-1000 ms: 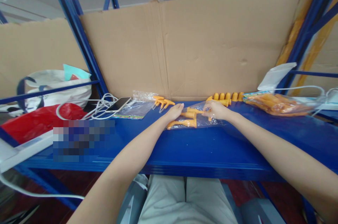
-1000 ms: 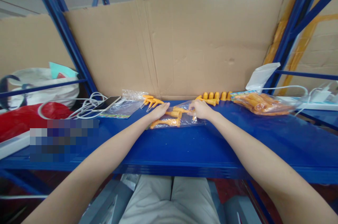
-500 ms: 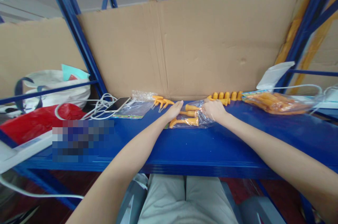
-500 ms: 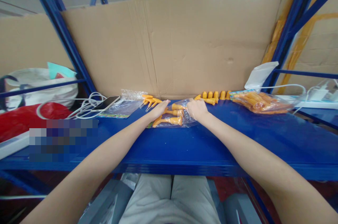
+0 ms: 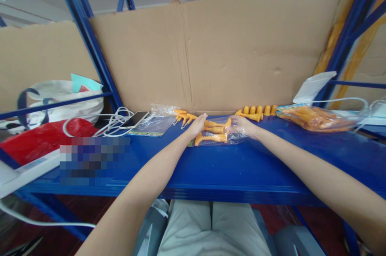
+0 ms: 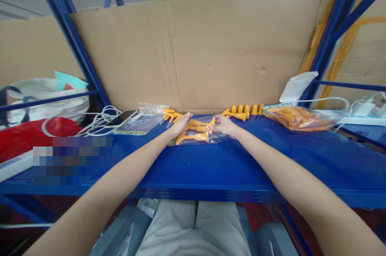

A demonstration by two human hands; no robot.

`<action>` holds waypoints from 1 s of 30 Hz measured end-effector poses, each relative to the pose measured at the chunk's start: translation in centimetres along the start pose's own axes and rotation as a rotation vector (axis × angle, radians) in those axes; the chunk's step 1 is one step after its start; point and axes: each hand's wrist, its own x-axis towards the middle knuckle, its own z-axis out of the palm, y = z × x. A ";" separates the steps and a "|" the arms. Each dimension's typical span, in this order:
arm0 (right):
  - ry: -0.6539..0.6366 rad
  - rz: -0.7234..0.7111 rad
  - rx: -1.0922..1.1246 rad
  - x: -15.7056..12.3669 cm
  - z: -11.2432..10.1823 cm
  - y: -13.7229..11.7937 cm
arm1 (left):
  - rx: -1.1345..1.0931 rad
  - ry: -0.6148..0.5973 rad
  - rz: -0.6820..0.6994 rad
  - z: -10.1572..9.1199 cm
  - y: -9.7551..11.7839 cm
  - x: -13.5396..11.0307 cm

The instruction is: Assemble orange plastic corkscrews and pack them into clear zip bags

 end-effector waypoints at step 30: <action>-0.133 0.384 0.081 -1.0 -0.5 -1.4 | 0.761 -0.112 0.317 0.5 4.6 -2.9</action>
